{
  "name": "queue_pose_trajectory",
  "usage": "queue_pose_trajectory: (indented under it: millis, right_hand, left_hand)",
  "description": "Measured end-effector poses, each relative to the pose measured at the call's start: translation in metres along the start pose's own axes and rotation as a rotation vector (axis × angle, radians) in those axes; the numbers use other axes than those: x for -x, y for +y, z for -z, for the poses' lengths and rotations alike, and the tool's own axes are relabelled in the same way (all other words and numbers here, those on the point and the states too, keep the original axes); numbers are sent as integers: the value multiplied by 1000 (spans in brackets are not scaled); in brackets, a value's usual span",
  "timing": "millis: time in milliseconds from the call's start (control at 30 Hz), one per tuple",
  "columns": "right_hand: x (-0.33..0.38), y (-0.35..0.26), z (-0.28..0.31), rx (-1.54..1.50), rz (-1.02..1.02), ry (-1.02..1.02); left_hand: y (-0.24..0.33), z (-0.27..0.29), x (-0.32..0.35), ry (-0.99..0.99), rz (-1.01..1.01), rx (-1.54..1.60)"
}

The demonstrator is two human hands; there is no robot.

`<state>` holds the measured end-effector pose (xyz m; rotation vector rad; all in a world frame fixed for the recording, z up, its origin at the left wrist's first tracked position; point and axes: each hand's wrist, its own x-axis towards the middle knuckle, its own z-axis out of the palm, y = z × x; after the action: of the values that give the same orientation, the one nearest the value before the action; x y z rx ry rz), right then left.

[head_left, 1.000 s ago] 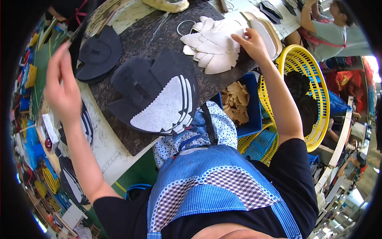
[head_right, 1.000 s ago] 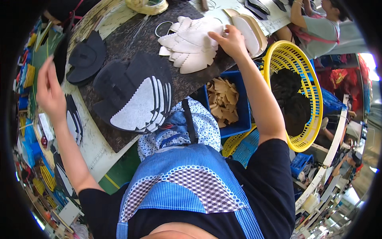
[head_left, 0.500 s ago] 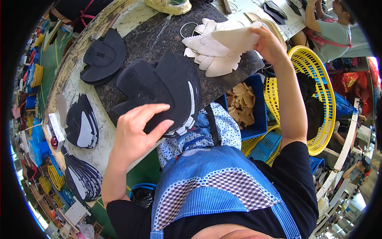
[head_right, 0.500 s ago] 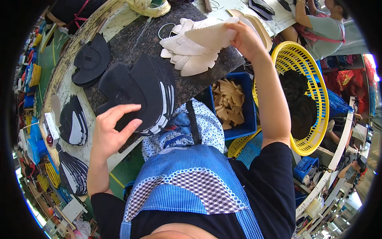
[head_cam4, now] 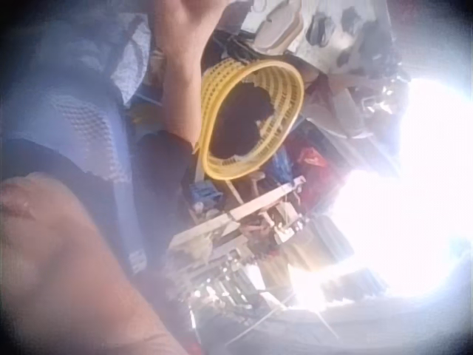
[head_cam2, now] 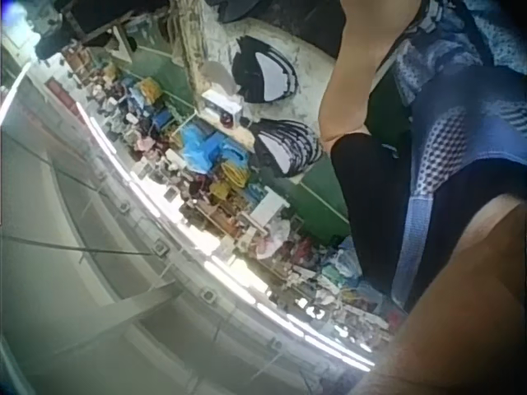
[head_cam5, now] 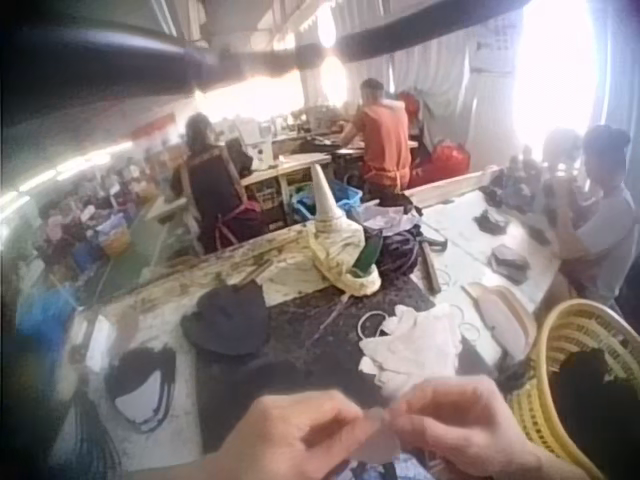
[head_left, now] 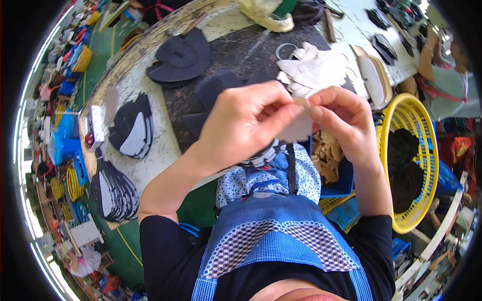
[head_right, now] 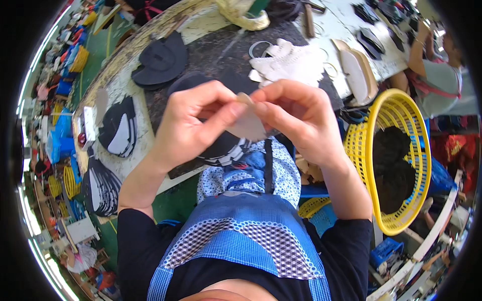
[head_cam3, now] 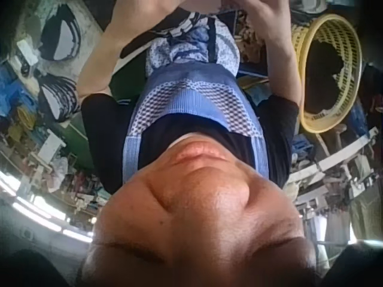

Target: The person peels the backing off padded inserts and adheres them onto shoe upper components by hand. They then apply glue using a brush and fold and press the material edges together.

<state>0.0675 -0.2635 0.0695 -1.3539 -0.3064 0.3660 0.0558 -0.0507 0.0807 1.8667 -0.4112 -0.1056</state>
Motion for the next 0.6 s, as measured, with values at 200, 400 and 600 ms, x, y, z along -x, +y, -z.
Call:
queue_pose_trajectory:
  millis: [200, 400, 600]
  right_hand:
    - [13, -13, 8, 331, -112, -479]
    - [26, 27, -7, -237, -164, -387]
    - [3, 53, -23, -836, 7, -118]
  left_hand:
    - [2, 9, 13, -507, 125, 217]
    - [-8, -17, 24, 0, -793, -175]
    - [-13, -2, 28, 112, -949, -551]
